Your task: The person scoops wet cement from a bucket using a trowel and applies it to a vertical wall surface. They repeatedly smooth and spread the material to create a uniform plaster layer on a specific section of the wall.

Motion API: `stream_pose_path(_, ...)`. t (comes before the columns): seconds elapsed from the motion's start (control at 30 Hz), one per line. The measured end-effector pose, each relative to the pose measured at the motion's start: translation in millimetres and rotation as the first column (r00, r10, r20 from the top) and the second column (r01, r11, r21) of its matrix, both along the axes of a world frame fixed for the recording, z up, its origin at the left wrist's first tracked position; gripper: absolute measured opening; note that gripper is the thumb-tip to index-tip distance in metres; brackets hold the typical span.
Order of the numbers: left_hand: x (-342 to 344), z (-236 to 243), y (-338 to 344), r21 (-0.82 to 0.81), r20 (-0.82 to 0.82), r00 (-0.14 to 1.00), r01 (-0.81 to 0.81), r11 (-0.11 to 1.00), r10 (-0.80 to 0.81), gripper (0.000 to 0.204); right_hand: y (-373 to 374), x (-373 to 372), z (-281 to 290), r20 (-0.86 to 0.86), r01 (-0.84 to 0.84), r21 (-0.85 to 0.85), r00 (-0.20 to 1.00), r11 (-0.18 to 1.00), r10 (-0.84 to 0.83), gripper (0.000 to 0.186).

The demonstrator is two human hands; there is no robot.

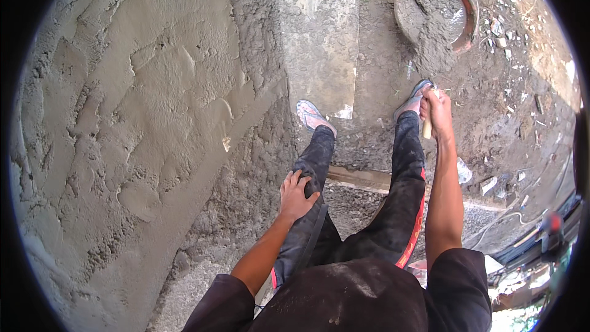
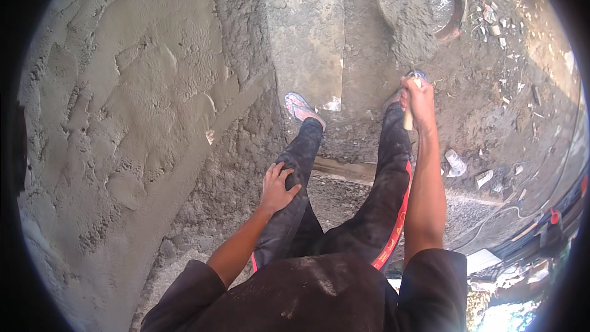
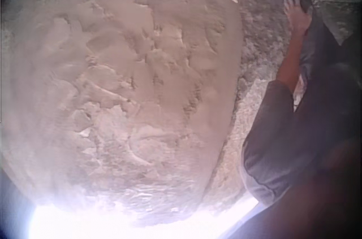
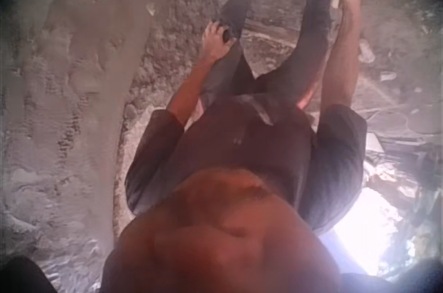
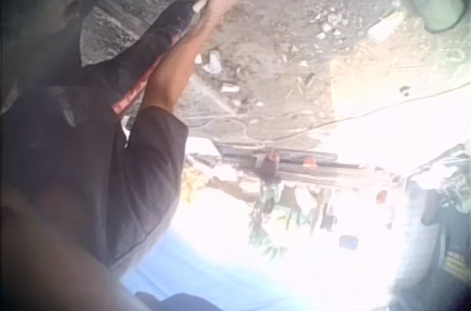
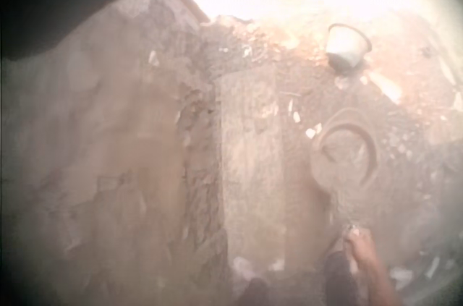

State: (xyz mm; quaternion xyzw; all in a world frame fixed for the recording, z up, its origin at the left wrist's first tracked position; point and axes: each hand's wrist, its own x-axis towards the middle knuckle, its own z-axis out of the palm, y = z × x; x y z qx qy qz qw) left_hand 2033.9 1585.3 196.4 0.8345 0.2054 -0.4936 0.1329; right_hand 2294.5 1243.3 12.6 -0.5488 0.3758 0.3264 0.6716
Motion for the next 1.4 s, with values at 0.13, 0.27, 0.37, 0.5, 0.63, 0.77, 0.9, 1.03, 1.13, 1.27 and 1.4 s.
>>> stream_pose_path(0.13,-31,-17,34,0.055,0.021,0.995,-0.095,0.994,0.094,0.049,39,-46,-39,0.118,0.003,-0.459,0.991,0.889,0.057,0.022)
stream_pose_path(0.27,-41,-22,56,0.055,0.095,0.987,-0.137,0.989,0.131,0.044,151,-99,-129,0.248,0.121,-0.9,0.932,0.419,0.264,0.043)
stream_pose_path(0.37,-21,-49,61,-0.016,0.192,0.975,-0.11,0.994,0.111,0.04,278,-111,-178,-0.101,-0.18,-0.888,0.974,0.424,0.201,0.049)
stream_pose_path(0.5,-47,-39,65,-0.007,0.175,0.969,-0.177,0.984,0.176,0.041,331,-143,-81,-0.054,-0.294,-0.732,0.924,0.615,0.378,0.047)
stream_pose_path(0.63,-50,-22,51,-0.005,0.175,0.957,-0.235,0.972,0.232,0.042,197,-70,3,0.169,-0.197,-0.787,0.842,0.585,0.512,0.028)
stream_pose_path(0.77,-36,-23,26,-0.01,0.155,0.956,-0.25,0.968,0.248,0.04,-40,50,-15,-0.277,-0.354,-0.93,0.484,-0.103,0.83,0.03)
stream_pose_path(0.9,-41,-30,7,0.045,0.176,0.96,-0.227,0.973,0.216,0.037,-76,138,-35,-0.452,-0.519,-0.821,0.338,-0.237,0.825,0.03)
stream_pose_path(1.03,-25,-45,-36,0.097,0.196,0.975,-0.129,0.987,0.108,0.033,-57,172,-138,-0.391,-0.767,-0.631,0.445,0.118,0.805,0.031)
stream_pose_path(1.13,-28,-52,-51,0.136,0.158,0.982,-0.124,0.983,0.102,0.036,-51,163,-173,-0.164,-0.704,-0.249,0.707,0.665,0.688,0.017)
stream_pose_path(1.27,-25,-45,-59,0.183,0.099,0.993,-0.078,0.98,0.061,0.036,-62,116,-135,0.03,-0.457,0.034,0.89,0.889,0.456,0.016)
stream_pose_path(1.4,-17,-48,-60,0.179,0.12,0.993,-0.008,0.984,-0.014,0.035,-83,97,-121,0.109,-0.424,-0.046,0.898,0.905,0.426,0.016)
